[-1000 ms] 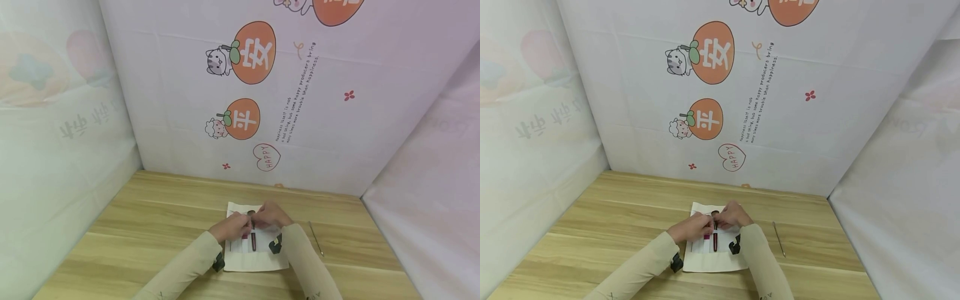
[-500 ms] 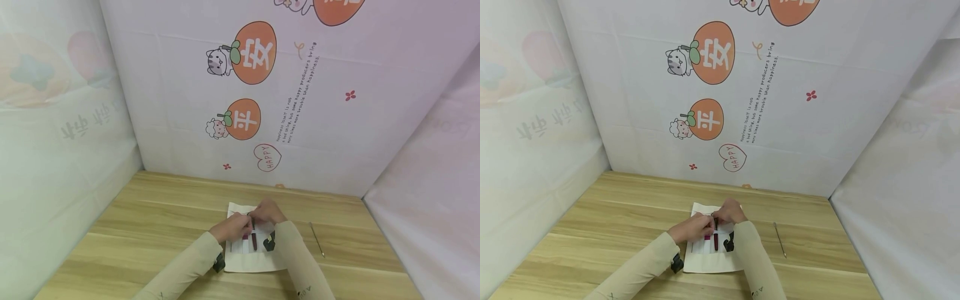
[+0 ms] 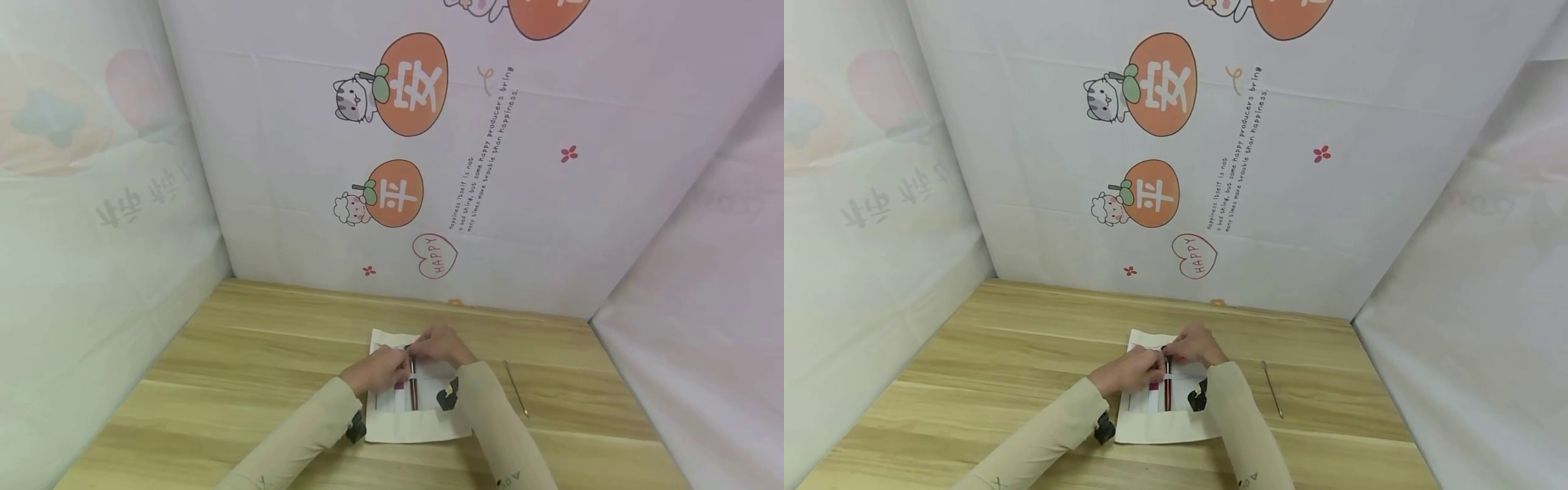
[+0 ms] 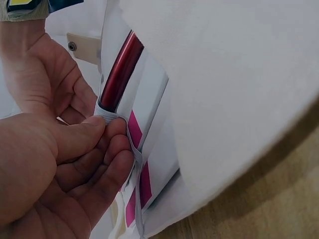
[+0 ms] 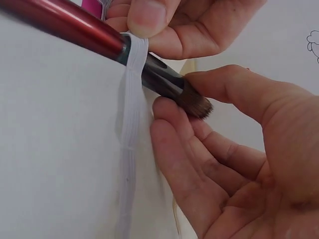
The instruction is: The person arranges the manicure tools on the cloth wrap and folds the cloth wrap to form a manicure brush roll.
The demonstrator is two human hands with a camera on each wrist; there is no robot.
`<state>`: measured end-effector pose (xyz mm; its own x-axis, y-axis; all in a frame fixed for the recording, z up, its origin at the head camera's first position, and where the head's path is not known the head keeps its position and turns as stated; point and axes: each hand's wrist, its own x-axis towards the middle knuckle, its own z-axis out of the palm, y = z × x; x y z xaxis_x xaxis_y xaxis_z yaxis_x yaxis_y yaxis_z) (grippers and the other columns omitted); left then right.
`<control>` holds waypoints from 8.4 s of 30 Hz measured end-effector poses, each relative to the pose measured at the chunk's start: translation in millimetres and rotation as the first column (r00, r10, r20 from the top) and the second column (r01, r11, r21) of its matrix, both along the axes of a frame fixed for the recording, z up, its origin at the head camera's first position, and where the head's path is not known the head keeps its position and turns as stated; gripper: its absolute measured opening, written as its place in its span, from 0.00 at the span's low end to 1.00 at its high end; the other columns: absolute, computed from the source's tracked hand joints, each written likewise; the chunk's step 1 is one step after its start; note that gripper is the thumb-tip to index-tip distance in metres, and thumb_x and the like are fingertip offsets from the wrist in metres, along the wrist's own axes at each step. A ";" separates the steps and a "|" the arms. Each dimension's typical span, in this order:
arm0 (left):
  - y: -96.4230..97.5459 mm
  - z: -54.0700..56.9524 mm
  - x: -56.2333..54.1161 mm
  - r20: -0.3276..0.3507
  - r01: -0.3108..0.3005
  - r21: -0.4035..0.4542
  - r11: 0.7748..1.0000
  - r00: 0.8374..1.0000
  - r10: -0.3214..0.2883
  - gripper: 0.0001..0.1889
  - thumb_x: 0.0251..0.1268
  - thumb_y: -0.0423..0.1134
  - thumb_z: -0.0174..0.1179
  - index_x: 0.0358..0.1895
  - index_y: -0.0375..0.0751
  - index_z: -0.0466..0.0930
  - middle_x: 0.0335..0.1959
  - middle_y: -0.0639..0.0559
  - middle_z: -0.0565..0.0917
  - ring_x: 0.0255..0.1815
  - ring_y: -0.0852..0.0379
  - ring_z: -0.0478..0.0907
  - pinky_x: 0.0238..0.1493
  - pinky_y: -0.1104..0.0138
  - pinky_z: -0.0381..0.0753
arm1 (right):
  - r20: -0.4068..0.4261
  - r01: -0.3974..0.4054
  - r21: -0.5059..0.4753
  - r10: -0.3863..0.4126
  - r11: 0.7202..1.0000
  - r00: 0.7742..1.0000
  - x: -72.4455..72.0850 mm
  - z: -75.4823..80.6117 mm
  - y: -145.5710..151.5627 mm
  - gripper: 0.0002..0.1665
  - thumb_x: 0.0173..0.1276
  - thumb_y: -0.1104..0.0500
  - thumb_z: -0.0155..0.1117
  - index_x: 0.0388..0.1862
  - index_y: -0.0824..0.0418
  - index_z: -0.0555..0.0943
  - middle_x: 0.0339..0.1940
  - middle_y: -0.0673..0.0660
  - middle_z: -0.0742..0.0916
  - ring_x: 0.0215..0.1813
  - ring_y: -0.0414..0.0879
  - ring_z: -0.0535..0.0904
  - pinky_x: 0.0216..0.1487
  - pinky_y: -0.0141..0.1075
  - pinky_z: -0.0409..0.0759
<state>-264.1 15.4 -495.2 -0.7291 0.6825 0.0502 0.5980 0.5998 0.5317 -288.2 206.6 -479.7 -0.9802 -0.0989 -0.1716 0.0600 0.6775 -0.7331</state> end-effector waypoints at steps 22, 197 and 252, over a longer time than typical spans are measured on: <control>0.0 -2.0 -3.2 0.043 -0.007 0.023 1.000 0.999 0.006 0.10 0.76 0.31 0.58 0.32 0.42 0.80 0.29 0.54 0.85 0.26 0.68 0.72 0.33 0.75 0.74 | 0.131 -0.074 0.153 0.054 0.986 0.990 3.9 10.4 -4.0 0.11 0.61 0.55 0.77 0.27 0.61 0.90 0.26 0.52 0.91 0.30 0.43 0.83 0.34 0.32 0.76; 21.2 3.4 -5.7 0.127 -0.021 0.019 1.000 0.992 0.019 0.15 0.75 0.29 0.58 0.25 0.43 0.74 0.17 0.60 0.71 0.16 0.66 0.68 0.23 0.75 0.65 | -0.114 0.091 -0.062 -0.098 0.994 0.989 -34.4 13.7 18.9 0.10 0.70 0.60 0.68 0.32 0.63 0.91 0.33 0.60 0.92 0.34 0.44 0.87 0.39 0.33 0.85; 26.2 3.3 -3.3 0.127 -0.054 -0.008 0.998 0.990 0.055 0.08 0.74 0.32 0.61 0.33 0.43 0.83 0.22 0.60 0.77 0.21 0.65 0.71 0.26 0.73 0.70 | 0.281 -0.247 0.142 0.200 0.959 0.939 -5.6 16.6 34.0 0.06 0.64 0.56 0.77 0.37 0.57 0.92 0.36 0.50 0.93 0.40 0.43 0.88 0.49 0.37 0.87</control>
<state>-267.4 41.6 -492.0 -0.7656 0.6415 -0.0486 0.4919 0.6324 0.5985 -293.7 240.6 -463.1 -0.8543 -0.2561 -0.4524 0.0658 0.8100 -0.5828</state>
